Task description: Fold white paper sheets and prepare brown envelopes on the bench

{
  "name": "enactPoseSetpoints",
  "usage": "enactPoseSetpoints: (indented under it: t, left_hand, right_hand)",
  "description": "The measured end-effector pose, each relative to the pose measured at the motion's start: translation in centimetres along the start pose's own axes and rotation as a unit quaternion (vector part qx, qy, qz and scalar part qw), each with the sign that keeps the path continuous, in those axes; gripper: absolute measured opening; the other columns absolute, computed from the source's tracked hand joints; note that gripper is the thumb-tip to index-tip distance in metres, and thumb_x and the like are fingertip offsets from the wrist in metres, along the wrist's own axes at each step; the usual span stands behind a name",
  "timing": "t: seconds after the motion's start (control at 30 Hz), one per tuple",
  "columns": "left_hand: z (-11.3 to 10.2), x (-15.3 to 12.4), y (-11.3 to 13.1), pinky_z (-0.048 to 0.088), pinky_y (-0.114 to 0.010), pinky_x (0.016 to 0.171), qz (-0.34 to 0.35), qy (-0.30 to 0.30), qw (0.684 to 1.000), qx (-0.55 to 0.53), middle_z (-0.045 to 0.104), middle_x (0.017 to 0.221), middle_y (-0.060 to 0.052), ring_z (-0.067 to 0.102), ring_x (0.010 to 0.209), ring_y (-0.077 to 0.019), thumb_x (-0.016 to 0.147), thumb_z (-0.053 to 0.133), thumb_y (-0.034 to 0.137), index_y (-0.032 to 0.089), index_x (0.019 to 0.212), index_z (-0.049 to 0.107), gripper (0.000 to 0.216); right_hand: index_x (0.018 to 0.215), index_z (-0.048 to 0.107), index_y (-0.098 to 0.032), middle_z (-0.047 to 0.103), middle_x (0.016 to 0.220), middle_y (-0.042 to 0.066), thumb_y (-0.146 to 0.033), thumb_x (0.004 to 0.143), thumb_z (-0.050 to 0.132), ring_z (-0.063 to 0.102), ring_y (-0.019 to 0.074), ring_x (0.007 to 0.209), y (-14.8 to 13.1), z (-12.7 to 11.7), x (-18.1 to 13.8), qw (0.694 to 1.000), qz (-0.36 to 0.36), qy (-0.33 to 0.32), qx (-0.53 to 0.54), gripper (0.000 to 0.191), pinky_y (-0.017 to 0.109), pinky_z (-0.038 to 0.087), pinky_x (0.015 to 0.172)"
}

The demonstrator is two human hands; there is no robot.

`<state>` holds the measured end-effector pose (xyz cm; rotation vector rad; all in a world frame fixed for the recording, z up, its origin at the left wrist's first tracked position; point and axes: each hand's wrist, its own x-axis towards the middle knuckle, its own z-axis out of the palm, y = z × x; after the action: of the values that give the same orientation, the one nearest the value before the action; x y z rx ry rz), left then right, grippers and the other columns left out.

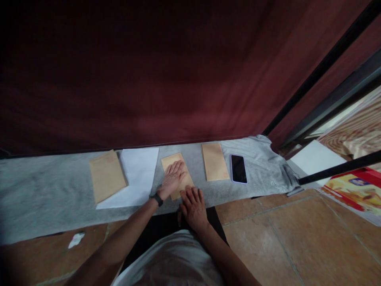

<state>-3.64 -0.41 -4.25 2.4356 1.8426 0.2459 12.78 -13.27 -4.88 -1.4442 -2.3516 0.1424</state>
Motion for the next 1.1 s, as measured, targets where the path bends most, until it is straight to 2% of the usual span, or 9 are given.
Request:
enactPoseSetpoints:
  t: [0.2, 0.33, 0.43, 0.57, 0.67, 0.77, 0.9, 0.97, 1.1]
  left_hand:
    - [-0.6, 3.5, -1.8, 0.014, -0.047, 0.126, -0.029, -0.008, 1.000, 0.006, 0.030, 0.165, -0.008, 0.019, 0.155, -0.0254, 0.105, 0.025, 0.042, 0.016, 0.158, 0.031, 0.060]
    - [-1.0, 4.1, -1.9, 0.016, -0.050, 0.126, -0.048, 0.001, 0.999, -0.005, 0.034, 0.163, -0.011, 0.023, 0.154, -0.0278, 0.104, 0.028, 0.041, 0.014, 0.157, 0.032, 0.060]
    - [-0.9, 2.2, -0.9, 0.017, -0.054, 0.124, -0.043, 0.020, 0.999, -0.004, 0.036, 0.162, -0.014, 0.025, 0.153, -0.0308, 0.103, 0.031, 0.039, 0.012, 0.156, 0.036, 0.059]
    - [-0.2, -3.7, 0.8, 0.018, -0.058, 0.123, 0.012, 0.041, 0.999, -0.008, 0.039, 0.161, -0.012, 0.027, 0.153, -0.0297, 0.102, 0.036, 0.038, 0.017, 0.155, 0.037, 0.057]
    - [0.2, -8.4, 1.5, 0.023, -0.055, 0.123, 0.021, 0.057, 0.998, -0.020, 0.042, 0.159, -0.013, 0.032, 0.151, -0.0283, 0.103, 0.033, 0.034, 0.016, 0.154, 0.039, 0.055]
    - [0.3, -11.4, 1.9, 0.029, -0.052, 0.122, 0.011, 0.077, 0.997, -0.027, 0.044, 0.158, -0.013, 0.036, 0.149, -0.0278, 0.103, 0.032, 0.032, 0.016, 0.154, 0.040, 0.054]
    - [0.6, -12.5, 2.0, 0.031, -0.053, 0.121, 0.010, 0.106, 0.994, -0.027, 0.043, 0.158, -0.016, 0.035, 0.150, -0.0302, 0.102, 0.033, 0.032, 0.012, 0.153, 0.041, 0.055]
    - [0.8, -12.3, 2.0, 0.032, -0.054, 0.120, 0.015, 0.122, 0.992, -0.025, 0.043, 0.157, -0.018, 0.035, 0.149, -0.0315, 0.102, 0.031, 0.031, 0.009, 0.153, 0.041, 0.056]
    - [0.8, -12.0, 1.9, 0.036, -0.052, 0.119, 0.028, 0.141, 0.988, -0.050, 0.040, 0.159, -0.018, 0.037, 0.148, -0.0299, 0.104, 0.032, 0.032, 0.012, 0.158, 0.029, 0.058]
  right_hand:
    - [0.155, 0.040, -0.028, 0.042, 0.160, 0.006, -0.033, 0.102, 0.050, 0.031, 0.0288, 0.150, -0.2, -0.5, 0.1, 1.000, 0.003, -0.007, -0.001, 0.054, 0.053, 0.023, 0.122]
    - [0.155, 0.040, -0.028, 0.043, 0.159, 0.006, -0.033, 0.102, 0.051, 0.031, 0.0289, 0.149, -0.1, -0.6, 0.2, 1.000, 0.005, -0.011, 0.000, 0.054, 0.053, 0.024, 0.121]
    - [0.154, 0.041, -0.029, 0.042, 0.160, 0.005, -0.033, 0.101, 0.052, 0.032, 0.0297, 0.149, -0.1, -0.6, 0.2, 1.000, 0.004, -0.010, 0.009, 0.054, 0.054, 0.025, 0.120]
    - [0.150, 0.045, -0.030, 0.046, 0.157, 0.005, -0.029, 0.100, 0.051, 0.038, 0.0272, 0.145, 0.2, -0.9, 0.5, 1.000, 0.012, 0.001, 0.029, 0.051, 0.051, 0.030, 0.118]
    - [0.146, 0.050, -0.022, 0.053, 0.150, 0.010, -0.021, 0.098, 0.048, 0.048, 0.0264, 0.134, 0.6, -1.0, 1.4, 0.996, 0.072, 0.023, 0.050, 0.048, 0.045, 0.041, 0.110]
    - [0.138, 0.056, -0.017, 0.062, 0.133, 0.015, -0.020, 0.095, 0.050, 0.057, 0.0293, 0.115, 1.1, -0.9, 2.9, 0.988, 0.141, 0.034, 0.049, 0.044, 0.044, 0.049, 0.096]
    - [0.129, 0.062, -0.014, 0.067, 0.112, 0.015, -0.015, 0.088, 0.056, 0.060, 0.0289, 0.104, 1.6, -0.3, 5.0, 0.977, 0.195, 0.043, 0.072, 0.042, 0.043, 0.050, 0.093]
    - [0.114, 0.067, -0.016, 0.067, 0.103, 0.012, -0.010, 0.083, 0.056, 0.062, 0.0260, 0.099, 1.7, -0.1, 5.5, 0.964, 0.225, 0.046, 0.131, 0.033, 0.040, 0.052, 0.092]
    - [0.092, 0.067, -0.020, 0.067, 0.092, 0.005, -0.013, 0.081, 0.056, 0.066, 0.0205, 0.088, 2.3, -0.4, 5.6, 0.899, 0.269, 0.091, 0.334, 0.017, 0.033, 0.057, 0.080]
